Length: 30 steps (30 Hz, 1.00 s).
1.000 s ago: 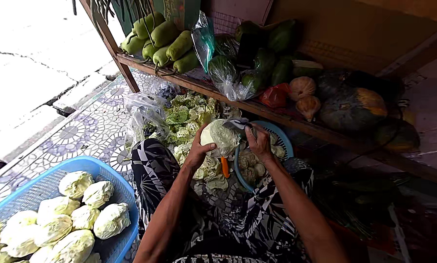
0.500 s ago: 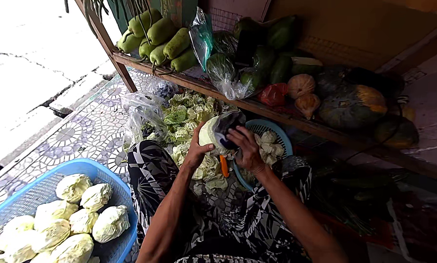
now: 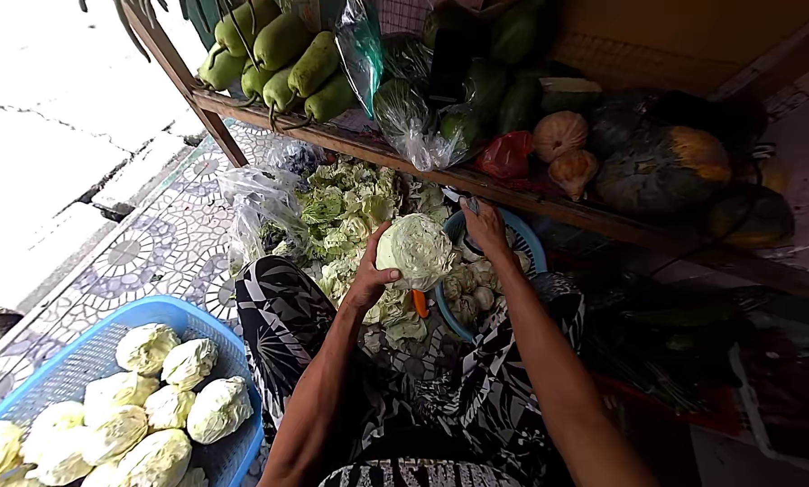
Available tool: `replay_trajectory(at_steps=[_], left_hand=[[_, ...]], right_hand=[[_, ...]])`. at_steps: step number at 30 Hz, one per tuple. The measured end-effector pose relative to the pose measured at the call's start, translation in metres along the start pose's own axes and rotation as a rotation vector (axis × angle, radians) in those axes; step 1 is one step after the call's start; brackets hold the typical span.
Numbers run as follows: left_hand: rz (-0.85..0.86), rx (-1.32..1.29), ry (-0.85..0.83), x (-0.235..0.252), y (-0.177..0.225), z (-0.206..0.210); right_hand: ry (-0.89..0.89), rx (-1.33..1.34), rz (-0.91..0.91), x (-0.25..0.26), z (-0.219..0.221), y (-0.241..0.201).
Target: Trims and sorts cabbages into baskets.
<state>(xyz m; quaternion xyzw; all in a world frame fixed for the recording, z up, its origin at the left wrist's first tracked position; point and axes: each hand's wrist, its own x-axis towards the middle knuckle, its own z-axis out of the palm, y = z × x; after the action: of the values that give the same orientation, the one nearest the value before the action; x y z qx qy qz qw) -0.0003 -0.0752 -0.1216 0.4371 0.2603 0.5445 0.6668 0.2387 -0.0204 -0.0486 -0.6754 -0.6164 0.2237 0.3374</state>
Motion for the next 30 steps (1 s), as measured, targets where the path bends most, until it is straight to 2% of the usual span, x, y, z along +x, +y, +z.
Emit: replay_trajectory(at_steps=[3, 5, 8, 10, 12, 13, 15, 17, 20, 23, 24, 25, 26, 27, 30], left_hand=[[0.046, -0.119, -0.039, 0.000, 0.001, 0.001], [0.060, -0.181, -0.054, 0.000, -0.001, 0.002], [0.048, -0.184, -0.078, 0.000, -0.002, 0.007], [0.009, 0.072, -0.077, 0.002, -0.002, 0.005], [-0.016, 0.496, -0.056, 0.003, 0.006, 0.002], [-0.009, 0.600, -0.027, 0.002, 0.008, 0.002], [-0.017, 0.631, -0.025, 0.002, 0.012, 0.006], [-0.063, 0.541, -0.056, 0.001, 0.007, 0.015], [-0.099, 0.253, 0.036, 0.001, -0.013, 0.017], [-0.088, -0.070, 0.055, -0.007, -0.010, 0.021], [-0.105, -0.198, 0.077, -0.011, -0.005, 0.024], [-0.129, -0.346, 0.128, -0.016, -0.002, 0.029], [-0.155, -0.481, 0.183, -0.020, -0.002, 0.033], [-0.177, -0.600, 0.222, -0.023, -0.002, 0.037], [-0.185, -0.750, 0.249, -0.020, 0.003, 0.038]], right_hand=[[0.063, 0.833, 0.444, -0.020, 0.005, 0.013], [0.020, 1.333, 0.528, -0.043, 0.028, 0.029], [-0.059, 1.679, 0.577, -0.075, 0.072, 0.030], [-0.022, 1.750, 0.622, -0.087, 0.088, 0.010], [0.078, 1.766, 0.645, -0.088, 0.085, -0.007], [0.094, 1.758, 0.634, -0.087, 0.082, -0.005], [0.046, 1.684, 0.550, -0.078, 0.074, 0.002], [0.024, 1.484, 0.475, -0.075, 0.068, 0.000], [0.143, 0.884, 0.214, -0.085, 0.067, -0.028], [0.094, 0.418, -0.406, -0.083, 0.051, -0.045], [0.054, 0.317, -0.569, -0.073, 0.043, -0.050], [-0.013, 0.275, -0.642, -0.063, 0.034, -0.056], [-0.112, 0.295, -0.597, -0.055, 0.025, -0.062], [-0.198, 0.361, -0.456, -0.045, 0.021, -0.064], [-0.270, 0.661, 0.093, -0.036, 0.034, -0.047]])
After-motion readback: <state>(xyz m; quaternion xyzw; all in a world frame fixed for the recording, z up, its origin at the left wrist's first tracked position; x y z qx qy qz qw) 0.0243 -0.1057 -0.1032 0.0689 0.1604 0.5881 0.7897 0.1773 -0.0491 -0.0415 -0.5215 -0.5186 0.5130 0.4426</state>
